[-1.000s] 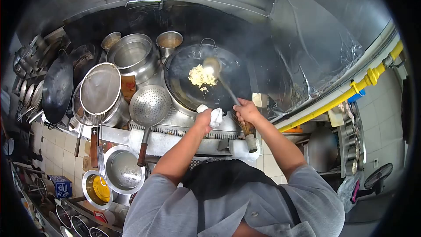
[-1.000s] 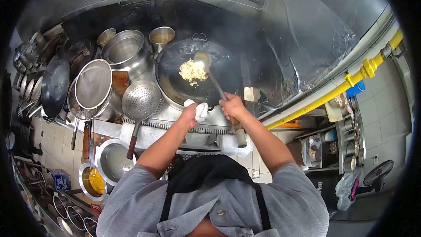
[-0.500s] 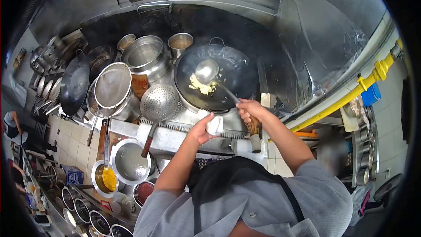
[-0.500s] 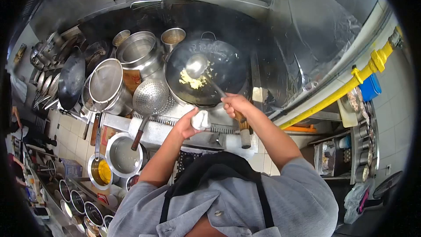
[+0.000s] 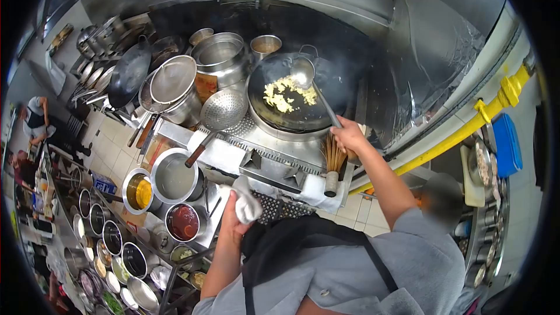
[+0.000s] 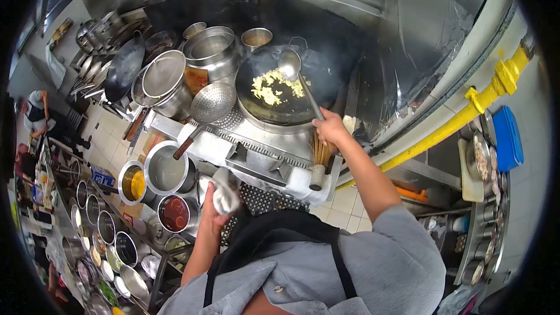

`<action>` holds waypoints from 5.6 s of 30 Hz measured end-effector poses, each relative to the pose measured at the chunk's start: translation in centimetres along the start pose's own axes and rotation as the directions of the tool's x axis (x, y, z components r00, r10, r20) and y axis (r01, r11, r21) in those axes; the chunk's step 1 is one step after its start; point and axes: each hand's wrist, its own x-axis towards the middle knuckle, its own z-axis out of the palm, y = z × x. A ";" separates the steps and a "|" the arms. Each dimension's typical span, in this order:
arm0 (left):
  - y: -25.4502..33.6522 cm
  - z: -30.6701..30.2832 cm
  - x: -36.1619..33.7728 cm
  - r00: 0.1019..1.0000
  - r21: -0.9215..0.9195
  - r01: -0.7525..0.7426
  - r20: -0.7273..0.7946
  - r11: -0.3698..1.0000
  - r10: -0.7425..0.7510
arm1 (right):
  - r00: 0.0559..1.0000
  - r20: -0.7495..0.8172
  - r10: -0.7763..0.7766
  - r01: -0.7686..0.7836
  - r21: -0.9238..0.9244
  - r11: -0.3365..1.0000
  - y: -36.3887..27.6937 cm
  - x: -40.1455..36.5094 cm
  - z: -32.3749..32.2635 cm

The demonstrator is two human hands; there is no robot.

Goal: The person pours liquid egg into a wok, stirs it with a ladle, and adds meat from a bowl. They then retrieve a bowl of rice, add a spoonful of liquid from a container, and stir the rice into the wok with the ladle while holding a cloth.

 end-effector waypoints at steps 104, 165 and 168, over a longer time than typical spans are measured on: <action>0.5 17.7 17.7 0.846 0.544 0.494 -0.120 0.678 -0.520 | 0.985 0.146 -0.096 0.174 -0.762 0.624 -9.2 -14.2 -1.6; 3.5 15.9 21.1 0.827 0.581 0.487 -0.066 0.652 -0.559 | 0.999 -0.033 0.041 -0.048 -0.882 0.469 -9.2 -7.4 4.9; 2.1 13.4 23.5 0.895 0.501 0.382 0.008 0.776 -0.446 | 0.975 -0.201 0.098 -0.224 -0.876 0.428 -7.4 -2.5 6.2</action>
